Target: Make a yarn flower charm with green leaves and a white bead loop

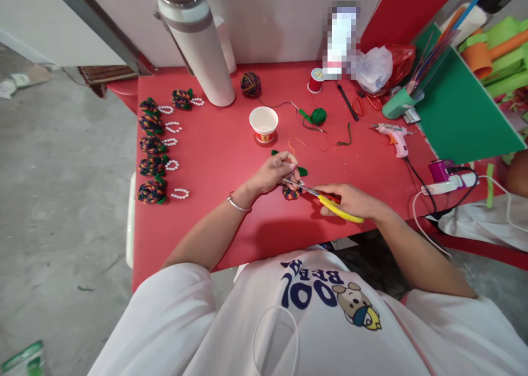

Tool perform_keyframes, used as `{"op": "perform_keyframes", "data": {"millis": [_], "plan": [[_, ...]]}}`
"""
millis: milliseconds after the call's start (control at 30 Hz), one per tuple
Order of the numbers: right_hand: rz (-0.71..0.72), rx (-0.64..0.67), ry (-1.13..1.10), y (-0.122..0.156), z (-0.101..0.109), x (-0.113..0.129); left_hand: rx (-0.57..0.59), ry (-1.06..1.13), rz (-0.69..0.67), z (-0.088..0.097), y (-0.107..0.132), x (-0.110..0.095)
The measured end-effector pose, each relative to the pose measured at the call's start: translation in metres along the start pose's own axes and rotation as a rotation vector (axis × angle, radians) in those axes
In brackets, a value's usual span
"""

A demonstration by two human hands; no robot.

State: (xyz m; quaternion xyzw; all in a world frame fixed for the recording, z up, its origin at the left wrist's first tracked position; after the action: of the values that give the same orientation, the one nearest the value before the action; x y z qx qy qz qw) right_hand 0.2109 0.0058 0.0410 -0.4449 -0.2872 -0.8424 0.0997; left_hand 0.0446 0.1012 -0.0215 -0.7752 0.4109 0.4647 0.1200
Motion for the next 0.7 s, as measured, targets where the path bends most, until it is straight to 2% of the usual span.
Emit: {"op": "perform_keyframes", "data": {"millis": [133,367,500,700], "plan": [[0.051,0.024,0.030,-0.002,-0.003,0.007,0.015,-0.007,-0.011,0.001,-0.001,-0.001],[0.078,-0.035,0.187,-0.005,-0.007,0.011,0.009,0.000,0.001,-0.003,0.002,-0.003],[0.062,-0.014,0.067,-0.003,-0.005,0.006,0.007,0.015,0.009,-0.001,0.001,-0.006],[0.041,-0.026,-0.145,-0.001,0.000,-0.010,0.095,0.001,0.093,-0.002,0.006,-0.003]]}}
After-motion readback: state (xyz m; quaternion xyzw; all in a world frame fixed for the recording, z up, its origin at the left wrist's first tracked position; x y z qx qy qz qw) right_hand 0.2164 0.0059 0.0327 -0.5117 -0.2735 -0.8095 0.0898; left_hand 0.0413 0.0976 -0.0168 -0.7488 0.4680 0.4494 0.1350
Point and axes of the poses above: each hand's wrist, its own y-axis away from the middle knuckle, its own z-axis out of the back of the hand, x = y × z, the point moved 7 cm from there along -y, towards the middle knuckle, and after that the axes turned 3 degrees about z, right-handed, at the moved point
